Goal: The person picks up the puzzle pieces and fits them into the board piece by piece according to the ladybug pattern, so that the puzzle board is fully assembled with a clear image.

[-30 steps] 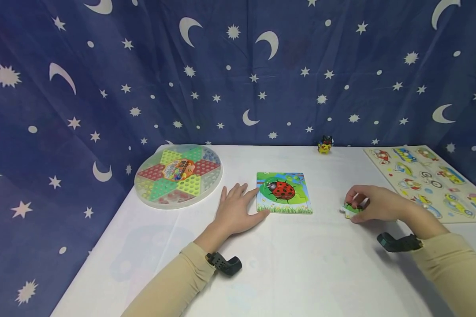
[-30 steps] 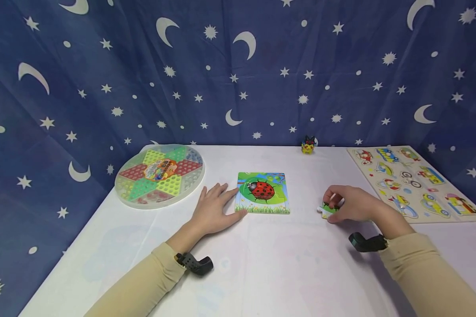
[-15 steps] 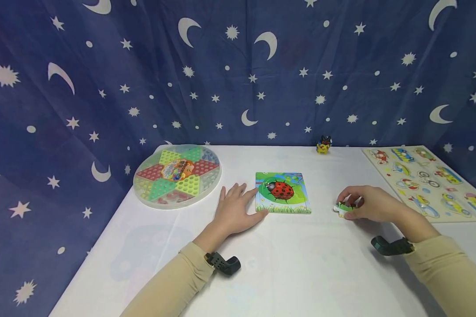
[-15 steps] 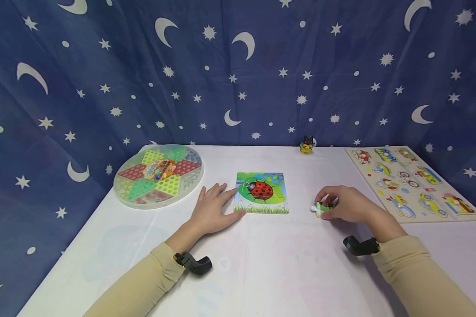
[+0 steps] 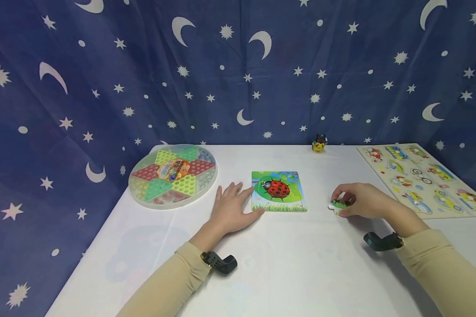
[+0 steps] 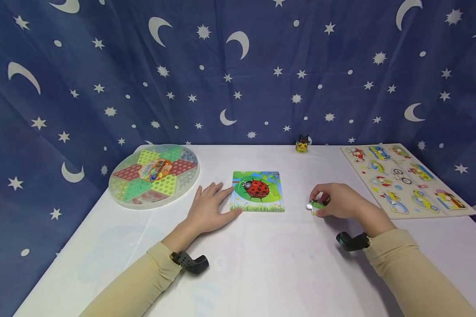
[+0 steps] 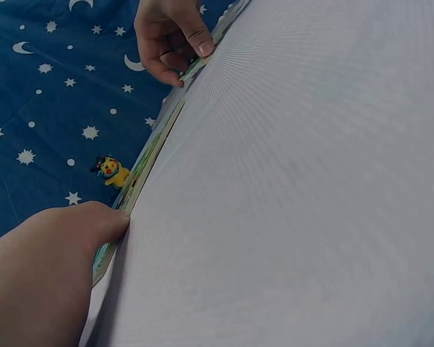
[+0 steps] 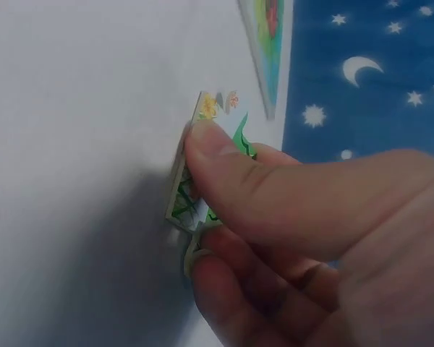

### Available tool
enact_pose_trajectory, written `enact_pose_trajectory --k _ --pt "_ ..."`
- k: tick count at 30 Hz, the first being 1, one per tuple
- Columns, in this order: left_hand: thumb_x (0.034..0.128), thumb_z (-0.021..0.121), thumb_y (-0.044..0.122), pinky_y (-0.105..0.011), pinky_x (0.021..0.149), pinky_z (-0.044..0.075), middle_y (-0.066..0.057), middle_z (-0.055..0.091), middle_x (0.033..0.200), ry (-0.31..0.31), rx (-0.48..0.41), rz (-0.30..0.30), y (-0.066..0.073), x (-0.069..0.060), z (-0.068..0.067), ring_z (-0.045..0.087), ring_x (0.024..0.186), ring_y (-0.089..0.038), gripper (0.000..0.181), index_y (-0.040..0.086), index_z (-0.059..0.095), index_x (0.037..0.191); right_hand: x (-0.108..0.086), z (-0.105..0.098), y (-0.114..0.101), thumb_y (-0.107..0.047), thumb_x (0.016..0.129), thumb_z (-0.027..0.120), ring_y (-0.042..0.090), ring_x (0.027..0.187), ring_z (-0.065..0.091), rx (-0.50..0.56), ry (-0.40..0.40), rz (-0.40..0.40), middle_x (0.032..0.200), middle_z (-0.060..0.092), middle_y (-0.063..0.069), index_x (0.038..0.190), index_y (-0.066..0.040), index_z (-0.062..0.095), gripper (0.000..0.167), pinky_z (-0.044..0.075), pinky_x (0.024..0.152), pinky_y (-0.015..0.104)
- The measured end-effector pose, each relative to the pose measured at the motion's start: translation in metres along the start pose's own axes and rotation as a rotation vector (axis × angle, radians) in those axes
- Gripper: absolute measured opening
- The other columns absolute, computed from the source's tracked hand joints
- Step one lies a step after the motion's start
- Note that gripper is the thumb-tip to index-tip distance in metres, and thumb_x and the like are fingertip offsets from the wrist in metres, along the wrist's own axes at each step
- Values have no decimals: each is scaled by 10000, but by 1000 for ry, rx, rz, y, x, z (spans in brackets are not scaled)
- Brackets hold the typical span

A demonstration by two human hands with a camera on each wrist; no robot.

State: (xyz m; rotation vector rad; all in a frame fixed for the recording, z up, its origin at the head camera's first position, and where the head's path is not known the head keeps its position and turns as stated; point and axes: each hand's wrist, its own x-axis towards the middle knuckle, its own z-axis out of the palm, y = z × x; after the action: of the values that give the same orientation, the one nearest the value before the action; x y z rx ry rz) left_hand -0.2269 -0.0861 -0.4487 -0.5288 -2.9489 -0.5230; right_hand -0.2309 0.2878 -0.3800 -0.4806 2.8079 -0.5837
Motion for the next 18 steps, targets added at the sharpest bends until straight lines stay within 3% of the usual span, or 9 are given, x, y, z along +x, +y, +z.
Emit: enact_pose_trajectory --k 10,18 --pt "906 543 727 -593 1226 57 -112 377 1616 -3 -8 7 -1 0 0 251 1522 -331 793 259 491 1544 20 12 -23 -154 792 899 191 834 594 37 -11 -31 999 696 16 1090 -174 703 358 505 772 393" --pt "906 548 722 -600 1223 62 -118 381 1612 -1 -3 5 0 0 0 258 1518 -340 792 252 496 1541 22 18 -30 -120 803 884 190 824 571 75 2 -74 995 688 1 1096 -176 708 346 491 740 361"
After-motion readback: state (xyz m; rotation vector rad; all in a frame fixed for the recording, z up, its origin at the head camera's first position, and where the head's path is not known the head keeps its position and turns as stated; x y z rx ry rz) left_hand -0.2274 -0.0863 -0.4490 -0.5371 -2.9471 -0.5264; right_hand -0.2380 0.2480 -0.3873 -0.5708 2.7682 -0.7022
